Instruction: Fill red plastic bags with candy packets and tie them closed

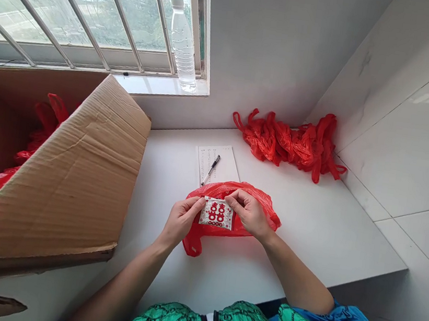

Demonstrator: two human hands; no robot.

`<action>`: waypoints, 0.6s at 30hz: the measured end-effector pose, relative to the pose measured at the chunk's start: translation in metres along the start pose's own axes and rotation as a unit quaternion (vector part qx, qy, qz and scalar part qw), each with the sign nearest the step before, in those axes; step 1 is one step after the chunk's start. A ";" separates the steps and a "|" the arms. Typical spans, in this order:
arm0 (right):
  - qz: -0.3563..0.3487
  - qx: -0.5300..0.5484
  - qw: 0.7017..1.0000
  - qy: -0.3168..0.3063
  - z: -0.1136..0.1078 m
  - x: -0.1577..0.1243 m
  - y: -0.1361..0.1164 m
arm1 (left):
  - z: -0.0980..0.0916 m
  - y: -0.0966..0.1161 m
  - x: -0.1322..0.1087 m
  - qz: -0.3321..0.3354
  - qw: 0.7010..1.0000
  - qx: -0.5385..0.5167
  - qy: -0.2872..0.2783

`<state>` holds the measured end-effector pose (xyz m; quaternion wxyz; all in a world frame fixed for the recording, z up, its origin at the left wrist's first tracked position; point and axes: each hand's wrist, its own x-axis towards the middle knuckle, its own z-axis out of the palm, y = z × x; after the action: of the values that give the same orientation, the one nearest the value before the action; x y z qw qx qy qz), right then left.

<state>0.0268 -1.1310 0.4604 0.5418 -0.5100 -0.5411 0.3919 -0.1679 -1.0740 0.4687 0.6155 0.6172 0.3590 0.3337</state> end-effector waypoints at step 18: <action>-0.009 -0.022 1.000 -0.018 -0.010 0.000 -0.002 | -0.009 0.001 0.002 0.209 0.855 0.475 0.027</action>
<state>0.0360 -1.1329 0.4631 0.5241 -0.5097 -0.5640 0.3839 -0.1746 -1.0679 0.4697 0.1538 0.8856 0.3528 0.2599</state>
